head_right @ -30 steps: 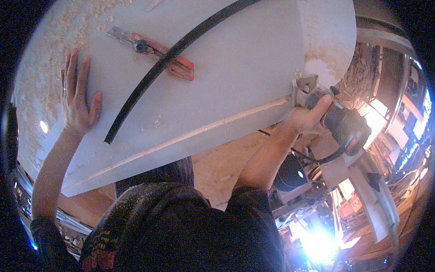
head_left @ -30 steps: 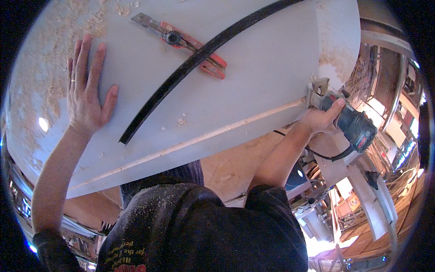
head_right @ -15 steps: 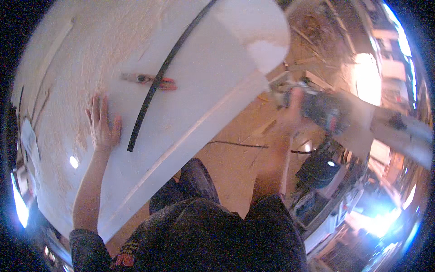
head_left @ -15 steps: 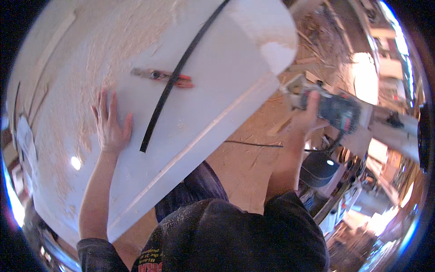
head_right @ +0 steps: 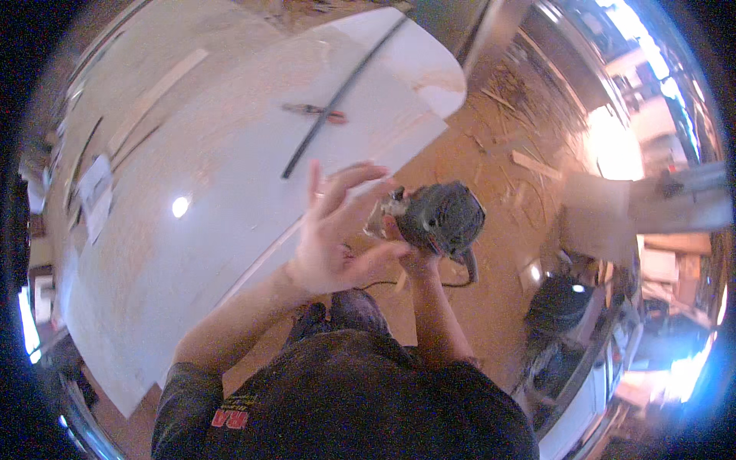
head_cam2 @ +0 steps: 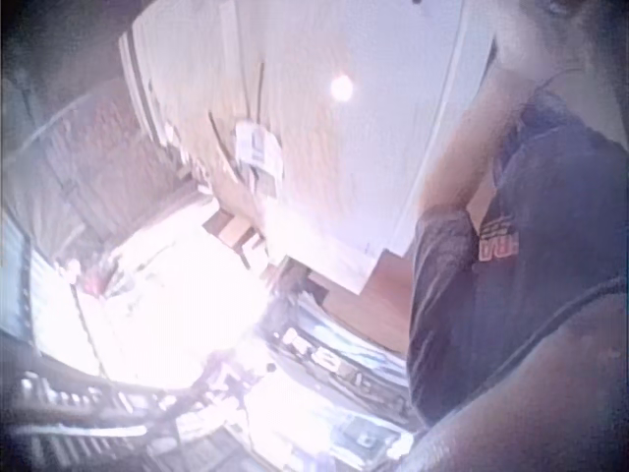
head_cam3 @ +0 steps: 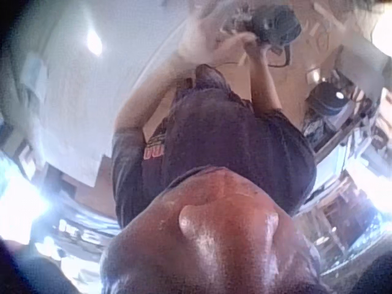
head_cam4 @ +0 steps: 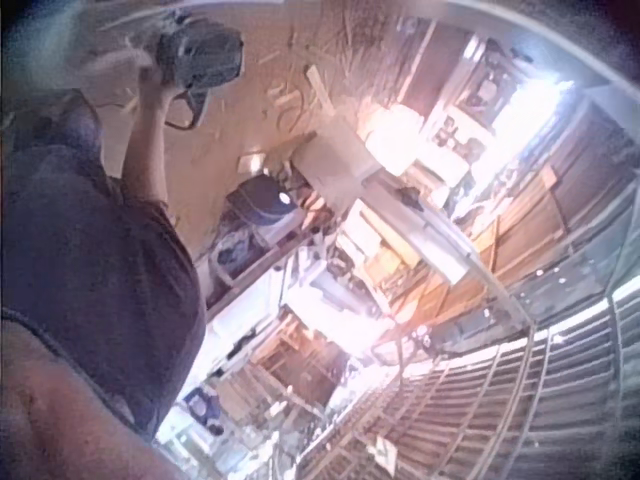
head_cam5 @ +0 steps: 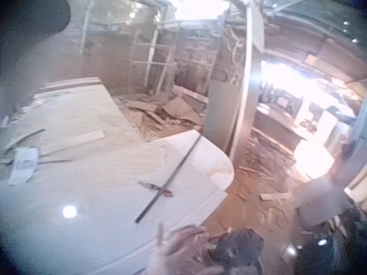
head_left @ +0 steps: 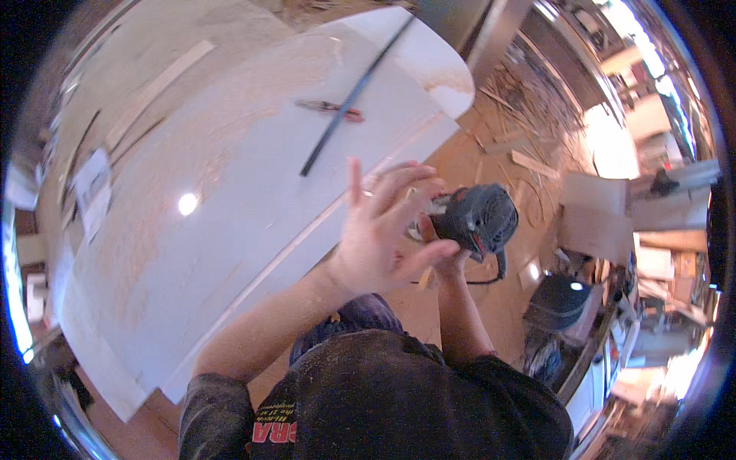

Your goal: The person uses a handheld router to cut a groove along the edge of a large white board. They repeatedly test the fit of a black strip into the groove, adjusting the router's guide and making additional passes to widen the cut until the strip fits snugly.

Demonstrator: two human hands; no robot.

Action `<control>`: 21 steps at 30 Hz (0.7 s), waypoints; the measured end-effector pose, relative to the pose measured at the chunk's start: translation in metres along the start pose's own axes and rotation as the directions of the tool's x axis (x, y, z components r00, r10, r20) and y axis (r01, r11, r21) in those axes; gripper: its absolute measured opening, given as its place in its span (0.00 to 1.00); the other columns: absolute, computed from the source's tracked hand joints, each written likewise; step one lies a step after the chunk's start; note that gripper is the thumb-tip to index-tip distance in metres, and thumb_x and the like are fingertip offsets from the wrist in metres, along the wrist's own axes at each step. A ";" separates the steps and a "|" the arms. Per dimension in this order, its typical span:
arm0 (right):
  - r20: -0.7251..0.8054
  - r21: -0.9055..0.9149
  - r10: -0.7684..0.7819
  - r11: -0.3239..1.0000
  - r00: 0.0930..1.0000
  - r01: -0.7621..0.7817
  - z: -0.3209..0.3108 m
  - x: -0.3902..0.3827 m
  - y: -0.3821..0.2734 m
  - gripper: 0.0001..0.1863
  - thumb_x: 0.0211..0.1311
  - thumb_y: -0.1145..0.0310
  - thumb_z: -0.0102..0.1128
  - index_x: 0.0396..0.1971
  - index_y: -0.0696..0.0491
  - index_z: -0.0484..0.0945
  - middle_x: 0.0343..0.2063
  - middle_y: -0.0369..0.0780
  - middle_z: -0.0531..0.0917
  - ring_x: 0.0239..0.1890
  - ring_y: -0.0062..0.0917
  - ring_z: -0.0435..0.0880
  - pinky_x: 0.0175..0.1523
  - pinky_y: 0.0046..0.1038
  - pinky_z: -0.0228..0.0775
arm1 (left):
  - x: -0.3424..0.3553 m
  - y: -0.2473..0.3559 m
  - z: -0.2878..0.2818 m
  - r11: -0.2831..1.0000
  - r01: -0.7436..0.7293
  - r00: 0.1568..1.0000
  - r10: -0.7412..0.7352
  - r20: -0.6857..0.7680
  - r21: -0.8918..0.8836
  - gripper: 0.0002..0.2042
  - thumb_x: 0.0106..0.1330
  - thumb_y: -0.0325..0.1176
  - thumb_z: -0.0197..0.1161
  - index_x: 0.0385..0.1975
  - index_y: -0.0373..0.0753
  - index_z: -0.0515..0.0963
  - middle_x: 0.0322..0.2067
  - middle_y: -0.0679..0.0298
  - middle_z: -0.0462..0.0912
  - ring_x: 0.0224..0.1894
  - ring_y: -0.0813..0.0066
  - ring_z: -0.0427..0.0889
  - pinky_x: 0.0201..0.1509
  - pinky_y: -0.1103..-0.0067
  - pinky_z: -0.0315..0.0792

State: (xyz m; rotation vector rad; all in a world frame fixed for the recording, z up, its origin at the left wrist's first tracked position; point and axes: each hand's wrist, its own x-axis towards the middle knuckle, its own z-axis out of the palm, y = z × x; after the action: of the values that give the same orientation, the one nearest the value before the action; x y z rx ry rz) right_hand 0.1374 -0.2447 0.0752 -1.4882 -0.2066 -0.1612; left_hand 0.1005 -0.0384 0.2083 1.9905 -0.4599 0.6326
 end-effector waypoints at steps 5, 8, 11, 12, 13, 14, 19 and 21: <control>0.438 0.312 0.160 0.896 0.884 -0.316 0.008 -0.061 -0.008 0.38 0.71 0.44 0.58 0.73 0.48 0.61 0.72 0.40 0.64 0.74 0.32 0.60 0.78 0.42 0.52 | -0.062 0.040 -0.018 0.997 0.046 0.996 -0.050 0.074 0.057 0.29 0.62 0.52 0.72 0.59 0.43 0.79 0.63 0.60 0.74 0.72 0.55 0.66 0.76 0.37 0.37; 0.379 0.104 0.138 0.976 0.915 -0.190 0.014 -0.090 0.005 0.39 0.75 0.41 0.54 0.76 0.47 0.58 0.75 0.40 0.60 0.78 0.31 0.57 0.80 0.41 0.48 | -0.086 0.059 -0.034 0.994 0.082 0.997 -0.082 0.003 0.067 0.28 0.63 0.50 0.72 0.59 0.42 0.79 0.64 0.60 0.73 0.72 0.54 0.65 0.76 0.37 0.39; 0.508 0.735 0.256 0.369 0.823 -0.569 0.027 -0.108 0.013 0.40 0.71 0.38 0.58 0.73 0.47 0.60 0.71 0.40 0.67 0.73 0.35 0.65 0.77 0.46 0.54 | -0.107 0.072 -0.035 0.989 0.142 0.990 -0.141 -0.029 0.035 0.28 0.63 0.49 0.72 0.59 0.42 0.79 0.65 0.58 0.71 0.73 0.52 0.64 0.76 0.37 0.38; 0.518 0.684 0.154 0.515 0.841 -0.516 0.027 -0.110 0.014 0.39 0.73 0.41 0.57 0.74 0.47 0.58 0.72 0.40 0.65 0.74 0.34 0.64 0.78 0.44 0.54 | -0.110 0.075 -0.038 0.990 0.132 0.990 -0.129 -0.049 0.041 0.28 0.62 0.47 0.73 0.60 0.41 0.79 0.66 0.56 0.71 0.73 0.50 0.64 0.76 0.37 0.39; 0.536 0.623 0.060 0.645 0.842 -0.442 0.031 -0.111 0.001 0.38 0.75 0.44 0.55 0.75 0.47 0.56 0.72 0.40 0.64 0.75 0.33 0.62 0.78 0.43 0.53 | -0.113 0.077 -0.039 0.991 0.129 0.990 -0.126 -0.068 0.043 0.28 0.62 0.45 0.74 0.60 0.41 0.78 0.67 0.55 0.70 0.74 0.48 0.64 0.75 0.36 0.40; 0.548 0.529 0.034 0.760 0.836 -0.378 0.028 -0.111 0.003 0.38 0.76 0.44 0.55 0.75 0.47 0.56 0.73 0.40 0.64 0.76 0.33 0.62 0.78 0.42 0.53 | -0.115 0.078 -0.040 0.991 0.126 0.989 -0.122 -0.087 0.044 0.28 0.61 0.43 0.75 0.60 0.40 0.78 0.68 0.53 0.70 0.74 0.47 0.64 0.75 0.36 0.40; 0.501 0.196 0.062 0.964 0.863 -0.182 0.026 -0.108 0.014 0.41 0.73 0.36 0.51 0.75 0.46 0.56 0.72 0.42 0.63 0.76 0.35 0.61 0.78 0.46 0.52 | -0.112 0.072 -0.034 0.987 0.118 0.988 -0.105 -0.114 0.113 0.28 0.61 0.42 0.75 0.61 0.40 0.78 0.68 0.51 0.68 0.74 0.45 0.62 0.76 0.38 0.42; 0.533 0.414 0.062 0.851 0.844 -0.324 0.028 -0.100 -0.004 0.44 0.71 0.31 0.49 0.75 0.46 0.56 0.72 0.42 0.63 0.76 0.37 0.60 0.78 0.47 0.51 | -0.107 0.066 -0.024 0.987 0.120 0.987 -0.108 -0.115 0.103 0.28 0.61 0.42 0.74 0.61 0.40 0.78 0.68 0.51 0.68 0.74 0.45 0.62 0.76 0.39 0.42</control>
State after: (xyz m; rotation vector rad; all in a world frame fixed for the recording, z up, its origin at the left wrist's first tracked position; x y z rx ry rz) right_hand 0.0387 -0.2190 0.0574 -0.9991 -0.4749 0.4387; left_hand -0.0267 -0.0415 0.1990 2.0576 -0.2468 0.7037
